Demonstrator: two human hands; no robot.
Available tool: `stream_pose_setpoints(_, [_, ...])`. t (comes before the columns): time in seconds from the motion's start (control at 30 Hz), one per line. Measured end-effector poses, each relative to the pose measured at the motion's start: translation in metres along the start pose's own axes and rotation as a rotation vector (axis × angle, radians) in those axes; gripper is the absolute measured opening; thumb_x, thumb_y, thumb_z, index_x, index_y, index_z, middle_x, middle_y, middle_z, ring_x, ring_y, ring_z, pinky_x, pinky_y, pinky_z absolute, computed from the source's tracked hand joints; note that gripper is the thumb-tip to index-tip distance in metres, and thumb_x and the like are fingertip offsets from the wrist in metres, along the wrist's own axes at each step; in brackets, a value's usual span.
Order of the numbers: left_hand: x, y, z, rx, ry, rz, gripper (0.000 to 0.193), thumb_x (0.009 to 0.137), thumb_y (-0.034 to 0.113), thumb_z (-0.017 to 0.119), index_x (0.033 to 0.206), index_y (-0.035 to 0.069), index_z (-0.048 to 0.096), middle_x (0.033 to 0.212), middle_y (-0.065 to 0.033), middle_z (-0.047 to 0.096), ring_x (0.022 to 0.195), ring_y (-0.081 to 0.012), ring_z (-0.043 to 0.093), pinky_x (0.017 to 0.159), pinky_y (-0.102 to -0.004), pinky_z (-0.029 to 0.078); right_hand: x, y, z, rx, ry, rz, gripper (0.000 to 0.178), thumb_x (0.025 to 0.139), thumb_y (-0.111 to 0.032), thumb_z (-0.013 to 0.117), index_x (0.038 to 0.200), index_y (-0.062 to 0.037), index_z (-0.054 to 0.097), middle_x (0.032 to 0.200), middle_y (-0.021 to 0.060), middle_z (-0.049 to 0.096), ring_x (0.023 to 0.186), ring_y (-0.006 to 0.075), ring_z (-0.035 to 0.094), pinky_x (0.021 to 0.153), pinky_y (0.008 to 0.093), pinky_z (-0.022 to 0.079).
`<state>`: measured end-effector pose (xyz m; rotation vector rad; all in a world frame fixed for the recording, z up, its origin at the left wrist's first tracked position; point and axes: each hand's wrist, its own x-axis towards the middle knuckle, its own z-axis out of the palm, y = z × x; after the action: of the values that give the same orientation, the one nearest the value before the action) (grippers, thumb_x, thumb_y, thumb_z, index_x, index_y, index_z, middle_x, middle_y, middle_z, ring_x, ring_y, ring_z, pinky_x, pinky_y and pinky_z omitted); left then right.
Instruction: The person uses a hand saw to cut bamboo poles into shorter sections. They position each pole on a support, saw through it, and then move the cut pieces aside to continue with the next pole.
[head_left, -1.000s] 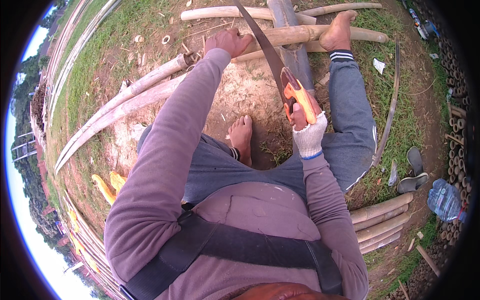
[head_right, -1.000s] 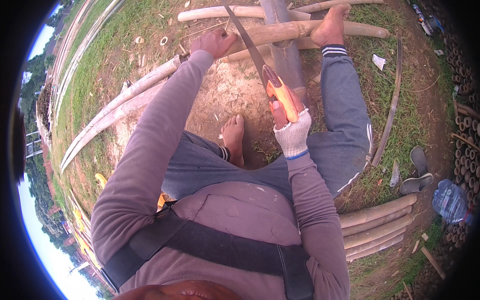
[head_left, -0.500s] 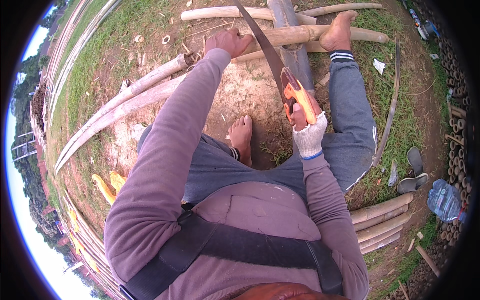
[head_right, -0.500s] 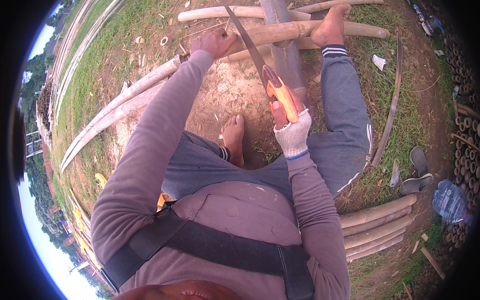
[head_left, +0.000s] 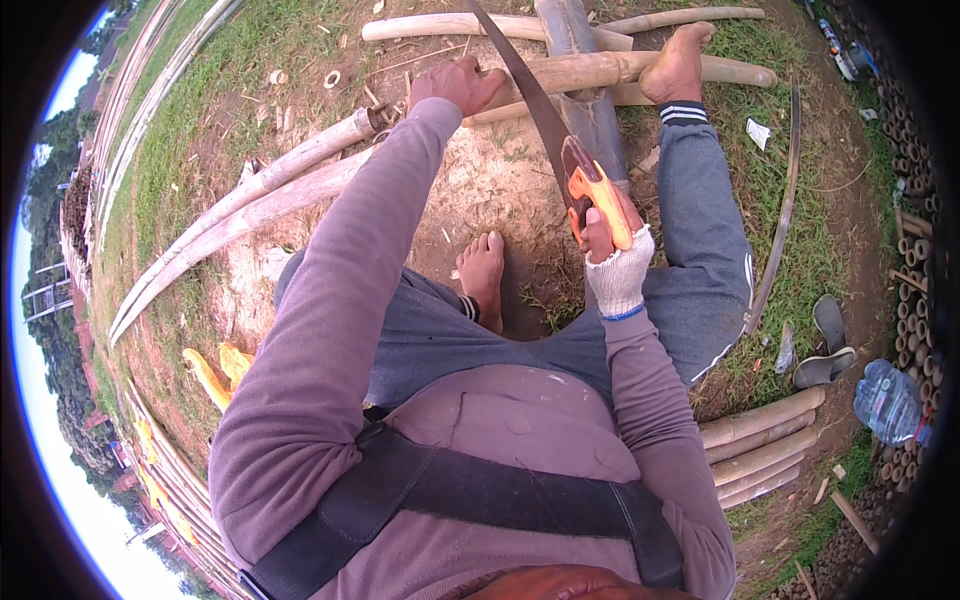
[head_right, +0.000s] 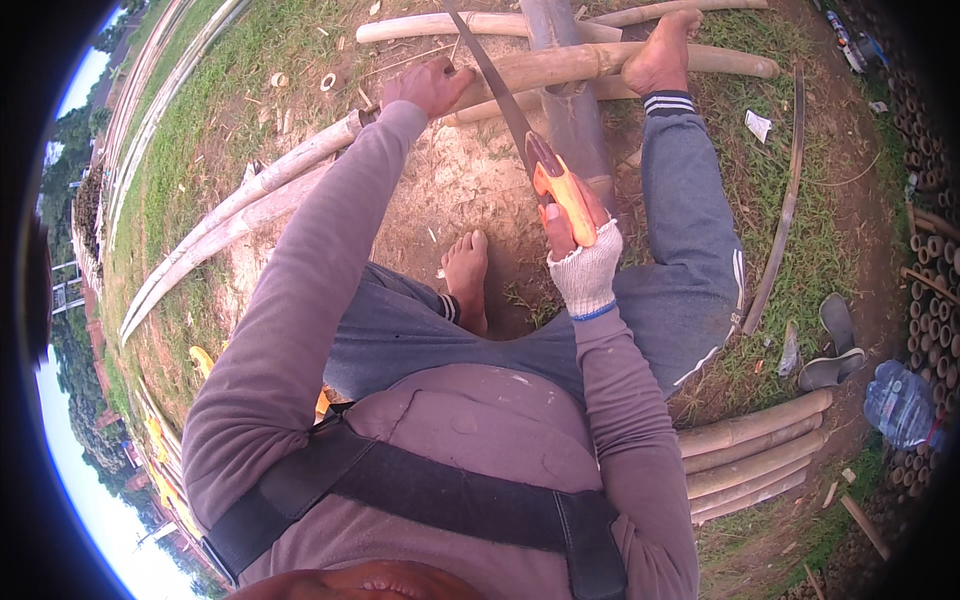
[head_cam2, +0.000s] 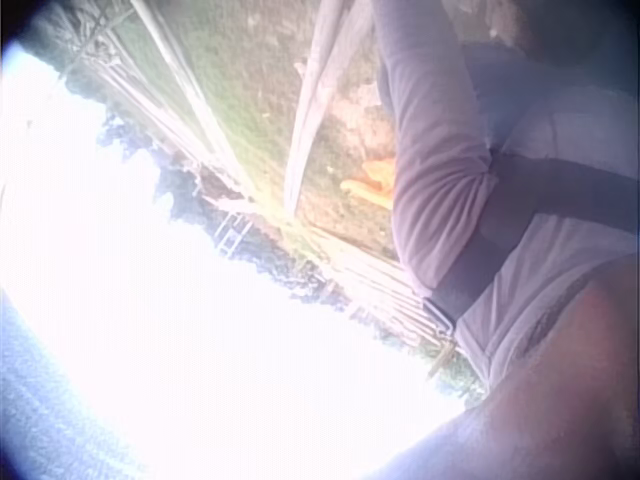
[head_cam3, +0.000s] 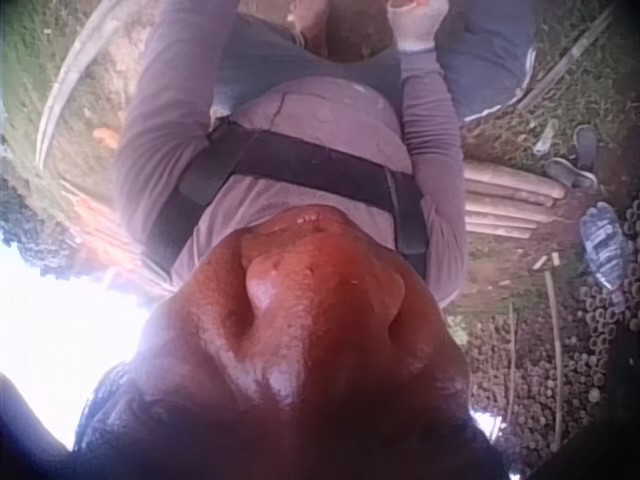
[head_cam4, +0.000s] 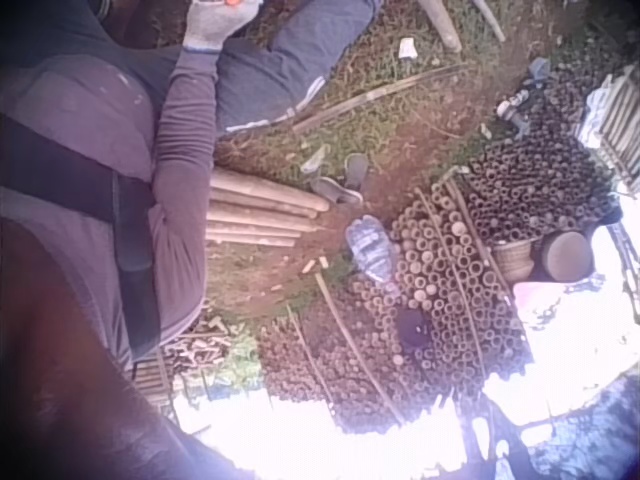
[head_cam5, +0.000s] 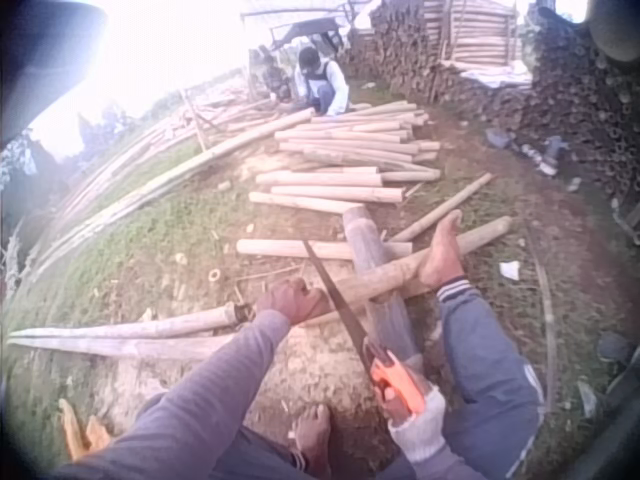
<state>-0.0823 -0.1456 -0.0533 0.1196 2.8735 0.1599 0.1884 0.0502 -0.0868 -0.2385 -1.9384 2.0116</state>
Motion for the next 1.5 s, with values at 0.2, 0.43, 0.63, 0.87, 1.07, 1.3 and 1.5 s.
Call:
stream_pose_setpoints(0.2, [0.003, -0.002, 0.001, 0.004, -0.002, -0.006, 0.073, 0.095, 0.07, 0.048, 0.14, 0.018, 0.072, 0.141, -0.0162, 0.074, 0.132, -0.0355, 0.068, 0.111, -0.0517, 0.049, 0.0, -0.001, 0.0, -0.009, -0.008, -0.008, 0.041, 0.104, -0.008, 0.069, 0.139, 0.0116, 0.064, 0.126, 0.0195, 0.073, 0.106, 0.0218, 0.074, 0.09, 0.0342, 0.063])
stream_pose_setpoints(0.43, [0.0, 0.0, 0.0, 0.027, 0.024, 0.027, 0.073, 0.096, 0.065, 0.046, 0.137, 0.012, 0.074, 0.135, -0.0204, 0.075, 0.125, -0.0342, 0.072, 0.104, -0.0475, 0.055, 0.0, 0.0, 0.0, 0.008, -0.003, 0.005, 0.042, 0.104, -0.009, 0.069, 0.14, 0.0113, 0.064, 0.125, 0.0192, 0.073, 0.106, 0.0218, 0.074, 0.09, 0.0342, 0.063])
stream_pose_setpoints(0.63, [0.001, -0.001, 0.0, 0.003, -0.011, 0.001, 0.073, 0.095, 0.069, 0.047, 0.142, 0.019, 0.071, 0.14, -0.0165, 0.074, 0.132, -0.0344, 0.068, 0.11, -0.051, 0.049, -0.001, 0.002, 0.0, 0.001, 0.0, 0.008, 0.042, 0.104, -0.01, 0.069, 0.14, 0.011, 0.064, 0.125, 0.0189, 0.074, 0.107, 0.0218, 0.074, 0.092, 0.0344, 0.061])
stream_pose_setpoints(0.87, [-0.001, 0.001, 0.0, 0.012, 0.016, 0.025, 0.073, 0.095, 0.068, 0.046, 0.137, 0.014, 0.074, 0.137, -0.0182, 0.075, 0.128, -0.0335, 0.07, 0.106, -0.0482, 0.054, -0.001, 0.003, -0.001, -0.019, 0.011, 0.008, 0.042, 0.104, -0.011, 0.07, 0.139, 0.0104, 0.065, 0.124, 0.0188, 0.075, 0.109, 0.0223, 0.073, 0.094, 0.0352, 0.06])
stream_pose_setpoints(1.07, [0.009, -0.004, 0.009, -0.018, 0.009, 0.009, 0.07, 0.096, 0.068, 0.048, 0.137, 0.018, 0.073, 0.139, -0.0157, 0.074, 0.129, -0.0343, 0.069, 0.108, -0.0496, 0.051, -0.001, 0.006, -0.002, -0.083, 0.006, -0.017, 0.041, 0.104, -0.013, 0.07, 0.138, 0.0099, 0.066, 0.125, 0.0197, 0.076, 0.109, 0.0245, 0.074, 0.097, 0.0367, 0.059])
stream_pose_setpoints(1.3, [0.007, -0.004, 0.008, -0.03, 0.024, 0.017, 0.07, 0.095, 0.068, 0.049, 0.136, 0.017, 0.074, 0.135, -0.017, 0.076, 0.129, -0.0351, 0.069, 0.108, -0.0496, 0.052, -0.001, 0.006, -0.002, -0.06, 0.01, -0.002, 0.04, 0.104, -0.012, 0.07, 0.137, 0.0097, 0.066, 0.124, 0.0193, 0.075, 0.106, 0.0231, 0.075, 0.093, 0.0355, 0.06])
stream_pose_setpoints(1.5, [0.003, -0.003, 0.004, -0.025, 0.02, 0.001, 0.07, 0.095, 0.068, 0.048, 0.135, 0.016, 0.074, 0.137, -0.0181, 0.075, 0.129, -0.0366, 0.069, 0.108, -0.0497, 0.052, -0.001, 0.006, -0.001, -0.044, 0.011, 0.015, 0.04, 0.104, -0.013, 0.07, 0.137, 0.0096, 0.066, 0.124, 0.0192, 0.075, 0.105, 0.0226, 0.075, 0.092, 0.035, 0.061])
